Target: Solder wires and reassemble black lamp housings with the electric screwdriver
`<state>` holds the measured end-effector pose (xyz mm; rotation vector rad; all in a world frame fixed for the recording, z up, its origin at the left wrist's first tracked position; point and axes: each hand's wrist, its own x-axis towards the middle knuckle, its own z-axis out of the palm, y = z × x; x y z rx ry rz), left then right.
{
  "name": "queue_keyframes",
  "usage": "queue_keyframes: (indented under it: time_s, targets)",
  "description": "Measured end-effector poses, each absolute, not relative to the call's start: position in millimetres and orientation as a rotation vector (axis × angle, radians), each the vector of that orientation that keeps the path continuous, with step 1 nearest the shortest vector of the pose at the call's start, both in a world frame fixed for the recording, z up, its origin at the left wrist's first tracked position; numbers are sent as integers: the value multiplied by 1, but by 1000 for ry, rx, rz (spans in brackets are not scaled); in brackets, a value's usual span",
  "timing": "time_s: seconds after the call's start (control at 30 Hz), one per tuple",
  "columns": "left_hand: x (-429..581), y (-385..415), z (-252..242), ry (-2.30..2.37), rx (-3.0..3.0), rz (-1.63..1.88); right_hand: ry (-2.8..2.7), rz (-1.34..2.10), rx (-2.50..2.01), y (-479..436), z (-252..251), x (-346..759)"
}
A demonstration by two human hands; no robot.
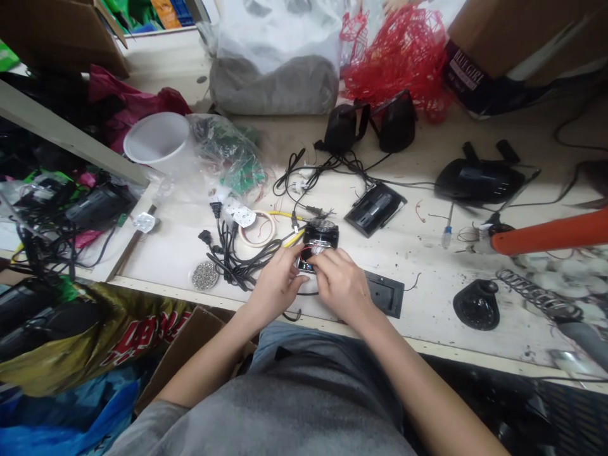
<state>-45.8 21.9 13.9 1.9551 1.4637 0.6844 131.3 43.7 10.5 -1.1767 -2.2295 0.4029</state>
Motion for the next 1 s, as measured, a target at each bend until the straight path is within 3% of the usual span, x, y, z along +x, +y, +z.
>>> queue_keyframes:
  time_s: [0.57,0.73,1.0]
  targets:
    - [-48,25,5,1435,2305,1029,-2308,296,-1028,41,3,139]
    - [-48,21,6,1482,2414,844,-2238,221,-1119,38,7,133]
    - [-49,22,3,1479,2414,690,-2048,404,-1219,25,24,137]
